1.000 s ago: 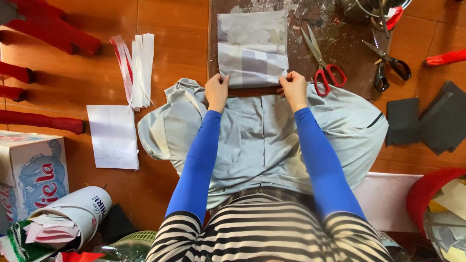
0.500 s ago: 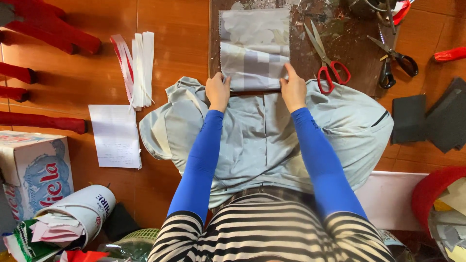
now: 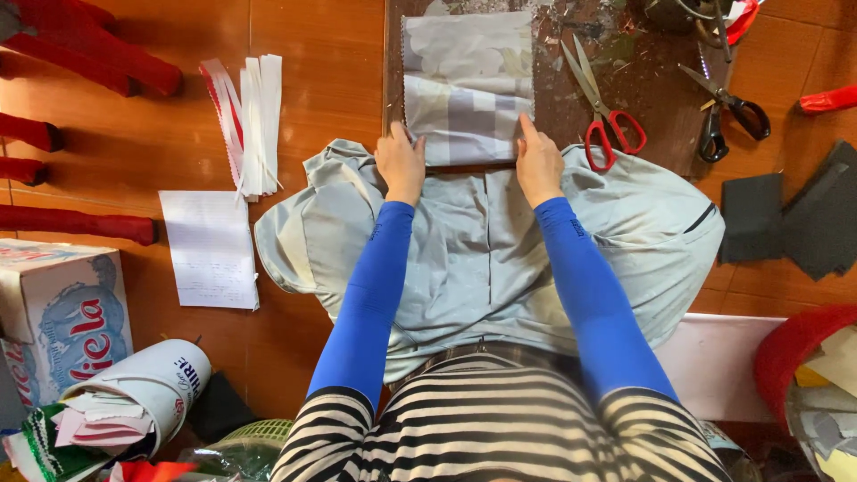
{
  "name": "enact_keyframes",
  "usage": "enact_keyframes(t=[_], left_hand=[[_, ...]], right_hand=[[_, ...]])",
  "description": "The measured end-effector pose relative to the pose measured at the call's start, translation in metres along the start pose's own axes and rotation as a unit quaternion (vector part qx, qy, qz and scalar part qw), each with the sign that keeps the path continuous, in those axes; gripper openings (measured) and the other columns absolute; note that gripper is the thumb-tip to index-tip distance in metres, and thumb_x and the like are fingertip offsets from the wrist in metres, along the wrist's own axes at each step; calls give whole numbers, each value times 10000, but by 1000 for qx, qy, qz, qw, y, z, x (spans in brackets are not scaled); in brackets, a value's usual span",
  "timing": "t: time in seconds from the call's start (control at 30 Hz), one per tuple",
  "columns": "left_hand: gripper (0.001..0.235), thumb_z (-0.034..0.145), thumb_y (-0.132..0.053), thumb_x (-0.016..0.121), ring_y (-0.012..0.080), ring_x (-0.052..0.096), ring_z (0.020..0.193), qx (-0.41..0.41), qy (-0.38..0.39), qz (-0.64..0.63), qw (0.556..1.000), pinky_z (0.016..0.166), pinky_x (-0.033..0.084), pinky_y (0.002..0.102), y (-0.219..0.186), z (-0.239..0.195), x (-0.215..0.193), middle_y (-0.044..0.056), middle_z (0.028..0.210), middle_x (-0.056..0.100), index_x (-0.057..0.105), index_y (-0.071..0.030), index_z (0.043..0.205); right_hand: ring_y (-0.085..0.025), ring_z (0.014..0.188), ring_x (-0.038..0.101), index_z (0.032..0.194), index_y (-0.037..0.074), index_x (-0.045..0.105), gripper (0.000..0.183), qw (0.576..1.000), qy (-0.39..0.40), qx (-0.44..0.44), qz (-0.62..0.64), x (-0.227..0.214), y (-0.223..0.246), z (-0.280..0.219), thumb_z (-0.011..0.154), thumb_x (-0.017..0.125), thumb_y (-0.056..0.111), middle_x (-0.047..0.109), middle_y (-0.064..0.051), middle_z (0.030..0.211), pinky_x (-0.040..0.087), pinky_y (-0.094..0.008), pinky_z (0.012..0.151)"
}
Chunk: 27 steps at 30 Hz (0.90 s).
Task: Cutting paper strips and templates using scissors in a workspace.
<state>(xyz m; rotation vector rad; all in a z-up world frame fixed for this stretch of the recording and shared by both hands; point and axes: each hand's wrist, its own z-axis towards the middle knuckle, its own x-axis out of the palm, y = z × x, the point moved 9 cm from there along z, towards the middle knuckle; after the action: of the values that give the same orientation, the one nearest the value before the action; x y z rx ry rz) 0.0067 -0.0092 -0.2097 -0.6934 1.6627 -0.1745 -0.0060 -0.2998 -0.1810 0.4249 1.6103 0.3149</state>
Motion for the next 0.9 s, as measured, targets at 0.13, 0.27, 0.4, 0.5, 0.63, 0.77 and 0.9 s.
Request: enact_keyframes(t=[0.13, 0.27, 0.4, 0.5, 0.63, 0.77, 0.9], left_hand=[[566, 863, -294, 726, 356, 557, 1183, 39, -22, 31, 999, 992, 439, 507, -22, -2, -19, 139, 1244, 627, 546, -113, 1369], [559, 1034, -213, 551, 253, 295, 1559, 261, -31, 124, 957, 1280, 213, 506, -52, -11, 12, 39, 1655, 372, 426, -228, 1578], [575, 1094, -363, 483, 283, 195, 1583, 288, 56, 89, 952, 1266, 143, 535, -55, -14, 31, 82, 1709, 240, 337, -187, 1622], [594, 1082, -406, 476, 272, 192, 1578, 266, 81, 103, 955, 1255, 141, 541, -53, -12, 35, 80, 1707, 207, 336, -200, 1621], [609, 1081, -421, 481, 280, 186, 1579, 261, 76, 112, 956, 1259, 134, 535, -53, -14, 36, 89, 1712, 201, 326, -198, 1626], [641, 1070, -435, 489, 279, 166, 1585, 263, 71, 119, 955, 1266, 114, 534, -51, -16, 36, 88, 1716, 184, 305, -198, 1636], [670, 1065, -456, 501, 291, 148, 1587, 265, 71, 125, 953, 1270, 100, 542, -51, -16, 37, 91, 1716, 163, 283, -190, 1640]], right_hand=[[-392, 948, 650, 1473, 168, 556, 496, 1000, -3, -5, -5, 5, -4, 0, 985, 632, 122, 680, -161, 999, 502, -540, 762], [-389, 941, 651, 1481, 182, 546, 494, 1000, -3, 4, -15, 5, -3, -1, 996, 622, 123, 673, -154, 993, 504, -539, 747], [-390, 930, 651, 1487, 188, 527, 493, 1000, 8, 18, -18, 6, -4, 1, 1005, 622, 149, 665, -155, 971, 501, -548, 728], [-396, 920, 648, 1500, 192, 520, 497, 999, 22, 26, -25, 6, -3, 2, 1014, 617, 157, 660, -165, 973, 501, -551, 728], [-393, 919, 649, 1502, 194, 520, 494, 999, 22, 20, -17, 7, -4, 2, 1017, 610, 156, 659, -164, 964, 504, -546, 732], [-387, 902, 649, 1497, 203, 529, 484, 1000, 18, 18, -16, 6, -2, 3, 1021, 606, 158, 658, -160, 955, 509, -538, 734], [-387, 906, 651, 1502, 207, 528, 486, 1000, 21, 18, -15, 6, -3, 2, 1024, 600, 155, 657, -161, 951, 510, -537, 738]])
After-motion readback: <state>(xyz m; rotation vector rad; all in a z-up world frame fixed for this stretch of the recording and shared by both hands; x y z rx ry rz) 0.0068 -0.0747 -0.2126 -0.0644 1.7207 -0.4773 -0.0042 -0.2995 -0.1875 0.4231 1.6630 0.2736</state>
